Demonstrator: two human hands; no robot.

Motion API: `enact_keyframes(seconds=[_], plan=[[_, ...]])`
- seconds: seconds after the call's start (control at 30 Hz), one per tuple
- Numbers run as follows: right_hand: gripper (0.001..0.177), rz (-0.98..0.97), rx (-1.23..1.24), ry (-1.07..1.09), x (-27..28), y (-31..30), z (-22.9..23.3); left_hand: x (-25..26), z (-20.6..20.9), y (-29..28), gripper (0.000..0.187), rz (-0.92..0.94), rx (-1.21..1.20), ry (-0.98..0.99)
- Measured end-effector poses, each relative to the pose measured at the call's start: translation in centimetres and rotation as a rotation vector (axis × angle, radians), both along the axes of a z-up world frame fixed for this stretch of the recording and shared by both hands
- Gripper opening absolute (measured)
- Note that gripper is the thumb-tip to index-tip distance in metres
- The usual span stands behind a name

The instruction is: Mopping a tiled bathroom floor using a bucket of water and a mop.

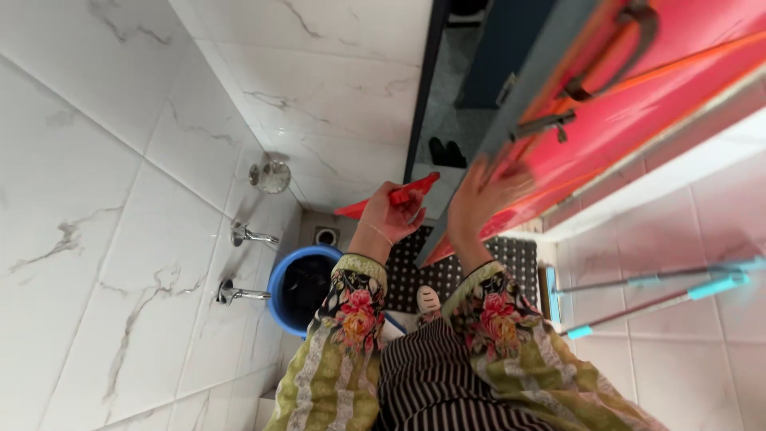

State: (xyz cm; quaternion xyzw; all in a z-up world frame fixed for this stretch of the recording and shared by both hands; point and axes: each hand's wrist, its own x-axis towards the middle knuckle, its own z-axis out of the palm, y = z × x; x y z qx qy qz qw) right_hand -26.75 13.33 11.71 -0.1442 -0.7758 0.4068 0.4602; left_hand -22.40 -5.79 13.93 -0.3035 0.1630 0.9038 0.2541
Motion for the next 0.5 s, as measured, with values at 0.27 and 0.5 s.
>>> enact_keyframes(seconds=[0.27,0.5], plan=[[0.08,-0.189,-0.006,-0.042,10.2,5.0,-3.9,1.3,-3.1,4.2,0.025,-0.091,-0.032,-0.112],[0.065,-0.012,-1.566,-0.82,15.6,4.7,-16.1,1.2,-6.7,10.6,0.036,-0.157,-0.047,-0.161]])
